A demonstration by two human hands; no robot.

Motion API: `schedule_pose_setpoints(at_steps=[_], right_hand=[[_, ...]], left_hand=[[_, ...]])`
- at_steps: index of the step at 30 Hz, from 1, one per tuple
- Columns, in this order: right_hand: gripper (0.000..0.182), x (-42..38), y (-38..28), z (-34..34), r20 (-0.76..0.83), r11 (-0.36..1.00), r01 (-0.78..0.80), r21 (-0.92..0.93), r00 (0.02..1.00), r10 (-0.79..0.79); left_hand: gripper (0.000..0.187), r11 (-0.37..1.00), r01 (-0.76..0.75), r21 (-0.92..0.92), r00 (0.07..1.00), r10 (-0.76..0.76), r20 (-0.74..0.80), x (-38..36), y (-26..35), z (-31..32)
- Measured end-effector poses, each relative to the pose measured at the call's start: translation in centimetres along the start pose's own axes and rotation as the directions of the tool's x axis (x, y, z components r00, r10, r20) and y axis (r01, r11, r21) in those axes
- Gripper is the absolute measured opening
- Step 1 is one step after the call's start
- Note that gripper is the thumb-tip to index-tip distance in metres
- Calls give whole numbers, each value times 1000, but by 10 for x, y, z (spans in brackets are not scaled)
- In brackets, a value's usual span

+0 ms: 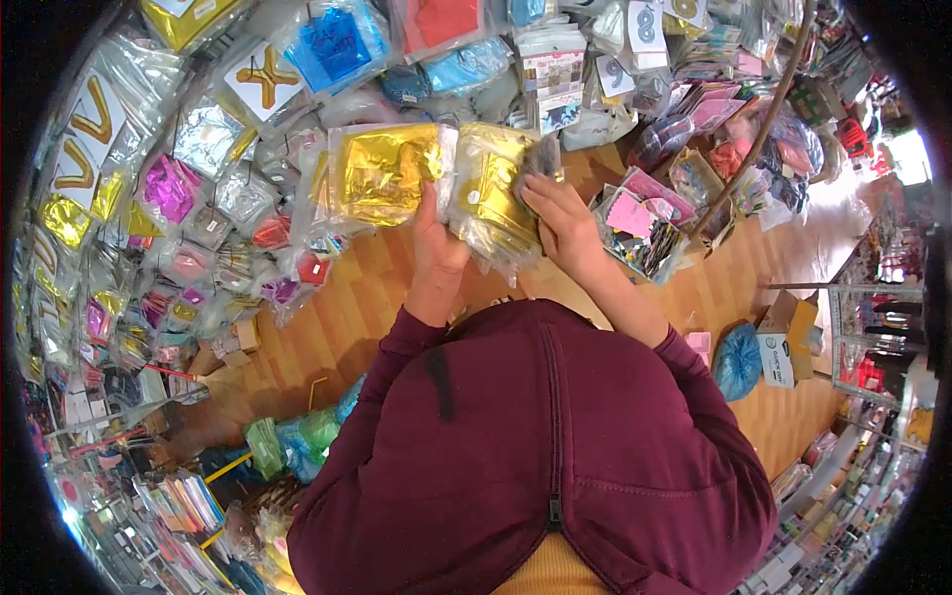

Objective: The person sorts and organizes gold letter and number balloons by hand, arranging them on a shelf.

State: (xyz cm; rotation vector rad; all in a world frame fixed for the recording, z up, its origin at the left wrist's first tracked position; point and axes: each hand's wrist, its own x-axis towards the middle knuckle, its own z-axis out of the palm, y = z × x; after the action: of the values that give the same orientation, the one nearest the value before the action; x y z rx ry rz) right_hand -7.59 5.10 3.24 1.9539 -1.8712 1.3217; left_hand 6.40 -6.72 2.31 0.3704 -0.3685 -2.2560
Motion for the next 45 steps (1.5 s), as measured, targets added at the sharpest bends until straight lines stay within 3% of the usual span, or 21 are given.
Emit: schedule_pose_setpoints(at_steps=[2,6,7,8,9,11,12,15,19,23,25,27,29,31,34,35,37,38,40,42,45], right_hand=[[39,-9,1,1,7,1000,-10,0,1000,10],[32,-12,13,-3,77,976,-218,21,973,216],[25,-9,12,-8,80,854,-494,160,869,488],[19,-6,12,-12,122,640,-712,288,691,713],[19,-7,16,-13,117,643,-711,284,691,713],[18,-6,20,-10,65,331,-645,689,510,858],[18,-8,19,-6,61,328,-646,689,503,862],[25,0,-1,11,193,378,-660,649,624,757],[23,18,-39,29,209,588,-780,214,625,752],[26,14,-48,45,289,569,-774,276,632,719],[24,13,-50,51,299,620,-765,174,641,707],[23,14,-52,54,306,665,-744,66,650,696],[18,20,-57,52,274,761,-622,-184,711,648],[20,29,-62,46,279,770,-625,-130,722,633],[19,47,-66,33,308,790,-611,-51,743,594],[18,51,-65,31,333,759,-643,103,741,583],[15,60,-65,32,361,627,-671,396,742,566],[15,68,-67,35,370,626,-671,399,742,560],[12,88,-73,43,399,469,-642,607,756,518],[19,109,-80,54,407,484,-580,655,811,420],[20,126,-82,69,466,637,-553,538,824,322]], left_hand=[[44,998,54,-17,999,-54,1,3,9,-11],[44,995,88,-44,996,-89,-12,13,25,-29],[44,997,61,-55,998,-61,-1,13,32,-29],[44,997,35,-68,999,-34,11,15,40,-28],[44,998,42,-46,999,-42,10,16,50,-28],[44,1000,25,-10,1000,-24,14,21,65,-28],[44,999,5,31,1000,-5,15,21,70,-27],[44,996,27,87,998,-32,56,22,77,-26],[45,981,49,187,997,-59,50,18,81,-37],[44,968,75,238,997,-79,5,11,94,-51],[44,760,-89,644,993,20,113,11,99,-67],[44,838,14,546,1000,-14,-4,9,104,-70],[44,901,109,420,991,-64,-119,5,103,-69],[46,860,-8,509,991,75,-112,3,99,-70],[49,792,-50,608,986,137,-96,-4,100,-63],[49,796,-54,603,983,149,-109,-9,102,-59],[52,710,52,703,985,80,-153,-18,107,-50],[52,709,50,703,983,89,-160,-20,107,-51],[57,763,147,630,981,-32,-189,-21,107,-49],[58,803,191,565,976,-94,-196,-19,106,-53],[52,859,293,419,953,-231,-194,-18,104,-61]])
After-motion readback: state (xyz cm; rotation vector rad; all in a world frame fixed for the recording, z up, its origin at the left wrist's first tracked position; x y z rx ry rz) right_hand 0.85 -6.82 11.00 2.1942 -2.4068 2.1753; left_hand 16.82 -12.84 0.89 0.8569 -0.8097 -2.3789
